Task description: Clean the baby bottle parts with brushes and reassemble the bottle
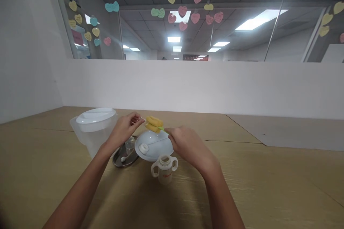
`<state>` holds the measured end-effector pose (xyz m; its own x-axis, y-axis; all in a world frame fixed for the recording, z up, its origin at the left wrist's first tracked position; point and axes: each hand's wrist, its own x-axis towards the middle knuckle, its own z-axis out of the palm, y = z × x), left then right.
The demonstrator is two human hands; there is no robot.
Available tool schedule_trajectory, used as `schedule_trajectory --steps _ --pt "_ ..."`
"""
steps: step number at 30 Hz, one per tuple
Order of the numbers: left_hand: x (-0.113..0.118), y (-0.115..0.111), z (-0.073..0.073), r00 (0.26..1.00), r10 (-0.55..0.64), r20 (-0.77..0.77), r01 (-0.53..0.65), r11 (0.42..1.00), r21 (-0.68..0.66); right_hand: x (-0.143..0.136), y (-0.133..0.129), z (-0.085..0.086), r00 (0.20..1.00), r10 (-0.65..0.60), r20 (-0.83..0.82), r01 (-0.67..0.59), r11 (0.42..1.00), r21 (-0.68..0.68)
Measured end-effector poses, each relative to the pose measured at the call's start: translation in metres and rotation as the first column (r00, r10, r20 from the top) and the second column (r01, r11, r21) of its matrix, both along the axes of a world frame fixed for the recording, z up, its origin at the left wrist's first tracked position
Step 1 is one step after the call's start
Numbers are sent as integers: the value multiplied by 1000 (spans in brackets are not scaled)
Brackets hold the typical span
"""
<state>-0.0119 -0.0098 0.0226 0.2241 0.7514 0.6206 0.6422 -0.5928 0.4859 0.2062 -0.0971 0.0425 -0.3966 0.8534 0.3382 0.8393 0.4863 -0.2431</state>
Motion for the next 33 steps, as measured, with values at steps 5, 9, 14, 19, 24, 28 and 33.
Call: schedule_trajectory --steps 5,9,14,19,24,28,33 --pt "-2 4 -3 996 -74 58 77 996 -43 4 -3 1 1000 -21 6 21 999 -24" --pt "-3 4 -3 982 -159 105 161 987 -10 2 -5 3 1000 1 18 0 999 -55" --pt "-2 -4 2 971 -232 63 232 973 3 1 -5 4 1000 -10 27 12 997 -73" --pt "1 -11 4 977 -214 12 214 977 11 0 -3 2 998 -41 43 44 997 -64" --pt "-1 -7 2 989 -144 34 144 989 20 -5 -1 1 997 -57 59 62 995 -75" --pt "-7 -6 5 991 -87 102 89 996 -12 -9 -1 0 997 -44 64 50 995 -89" --pt "-9 -12 12 966 -27 257 54 994 -97 -10 2 -4 989 -63 134 74 994 -80"
